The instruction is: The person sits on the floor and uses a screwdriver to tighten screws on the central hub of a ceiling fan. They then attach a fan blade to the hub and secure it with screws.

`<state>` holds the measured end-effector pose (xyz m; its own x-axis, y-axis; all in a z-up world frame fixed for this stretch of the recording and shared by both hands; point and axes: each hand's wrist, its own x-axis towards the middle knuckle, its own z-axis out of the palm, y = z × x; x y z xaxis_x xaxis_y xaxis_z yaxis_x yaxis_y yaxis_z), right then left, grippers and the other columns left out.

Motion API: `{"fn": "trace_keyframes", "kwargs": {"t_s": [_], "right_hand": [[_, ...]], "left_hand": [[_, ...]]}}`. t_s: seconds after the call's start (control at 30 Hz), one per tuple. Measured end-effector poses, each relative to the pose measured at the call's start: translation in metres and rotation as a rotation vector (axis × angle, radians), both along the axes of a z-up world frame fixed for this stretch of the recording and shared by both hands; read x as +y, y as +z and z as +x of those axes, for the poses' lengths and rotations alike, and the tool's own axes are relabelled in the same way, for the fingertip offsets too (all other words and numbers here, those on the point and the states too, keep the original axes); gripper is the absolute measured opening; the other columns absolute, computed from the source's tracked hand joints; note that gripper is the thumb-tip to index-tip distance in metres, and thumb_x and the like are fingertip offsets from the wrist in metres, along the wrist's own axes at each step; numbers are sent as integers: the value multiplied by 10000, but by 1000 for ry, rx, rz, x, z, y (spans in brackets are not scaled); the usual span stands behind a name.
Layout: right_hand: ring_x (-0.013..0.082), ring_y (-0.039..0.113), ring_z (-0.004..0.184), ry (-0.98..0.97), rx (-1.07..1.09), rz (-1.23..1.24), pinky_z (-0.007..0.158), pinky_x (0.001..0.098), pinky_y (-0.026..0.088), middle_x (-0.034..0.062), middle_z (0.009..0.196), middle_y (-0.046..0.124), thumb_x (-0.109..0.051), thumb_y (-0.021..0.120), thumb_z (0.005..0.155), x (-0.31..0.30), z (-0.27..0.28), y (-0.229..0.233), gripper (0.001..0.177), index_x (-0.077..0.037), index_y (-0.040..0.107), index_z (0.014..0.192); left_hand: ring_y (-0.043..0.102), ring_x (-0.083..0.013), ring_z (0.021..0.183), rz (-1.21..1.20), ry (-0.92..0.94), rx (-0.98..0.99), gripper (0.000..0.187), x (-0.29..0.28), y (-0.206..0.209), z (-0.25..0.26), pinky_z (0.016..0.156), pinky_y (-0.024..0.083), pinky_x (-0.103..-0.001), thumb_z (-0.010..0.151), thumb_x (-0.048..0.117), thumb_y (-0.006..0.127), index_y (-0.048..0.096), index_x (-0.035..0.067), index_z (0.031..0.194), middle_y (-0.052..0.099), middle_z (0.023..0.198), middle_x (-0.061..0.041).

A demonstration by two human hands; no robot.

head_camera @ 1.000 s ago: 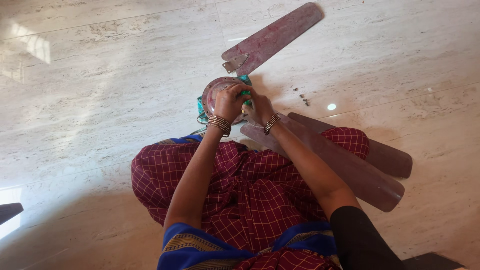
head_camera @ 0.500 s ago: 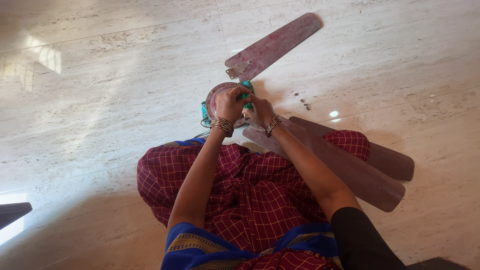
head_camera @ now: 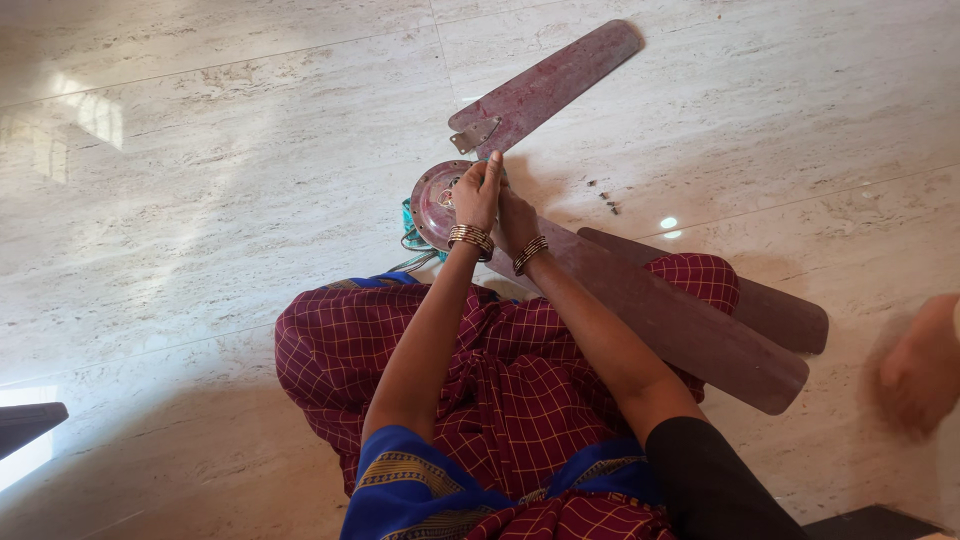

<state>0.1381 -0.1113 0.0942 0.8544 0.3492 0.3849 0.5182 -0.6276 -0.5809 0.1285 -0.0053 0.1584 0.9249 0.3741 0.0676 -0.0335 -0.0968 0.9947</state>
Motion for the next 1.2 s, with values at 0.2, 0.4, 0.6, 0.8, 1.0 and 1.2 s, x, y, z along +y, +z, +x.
{"fn": "trace_keyframes", "kwargs": {"t_s": [0.2,0.4,0.6,0.8,1.0,1.2], "right_hand": [[406,710,909,88,-8,-96,777,503,577,177,989,735,-123,706,838,-11,17,-20,187,-85,659,1015],[403,714,801,140,166,-179,739,499,577,183,841,722,-178,715,870,-14,24,-14,166,-49,695,972],[384,723,886,-51,157,-200,772,485,597,173,958,742,-242,774,840,5,7,-1,389,-46,597,1125],[365,742,898,118,299,-218,823,474,601,155,991,758,-139,688,856,-7,19,2,536,-144,538,1370],[406,711,915,169,179,-131,812,515,574,195,1026,746,-143,696,889,-16,12,4,451,-124,575,1324],[438,688,875,19,107,-62,739,534,569,243,979,704,-97,666,869,-2,3,-9,370,-4,494,1183]], "left_hand": [[435,-64,460,-157,169,19,651,-10,-15,19,435,369,-281,972,518,671,569,50,532,508,496,16],[466,-68,450,-86,-74,-30,609,5,-22,22,427,383,-278,963,467,699,578,46,539,536,500,8],[561,-53,467,-138,46,-105,488,11,-17,19,445,438,-247,955,419,685,654,79,606,659,540,-2],[536,-69,489,-115,50,-87,548,1,-19,21,455,443,-262,955,406,746,604,31,582,593,554,-21],[571,-74,493,-112,-26,-67,511,2,-19,26,464,471,-259,956,395,732,627,37,606,586,551,3],[488,-50,457,-189,36,-98,507,-1,-26,27,416,360,-239,980,370,711,609,51,600,573,535,10]]}}
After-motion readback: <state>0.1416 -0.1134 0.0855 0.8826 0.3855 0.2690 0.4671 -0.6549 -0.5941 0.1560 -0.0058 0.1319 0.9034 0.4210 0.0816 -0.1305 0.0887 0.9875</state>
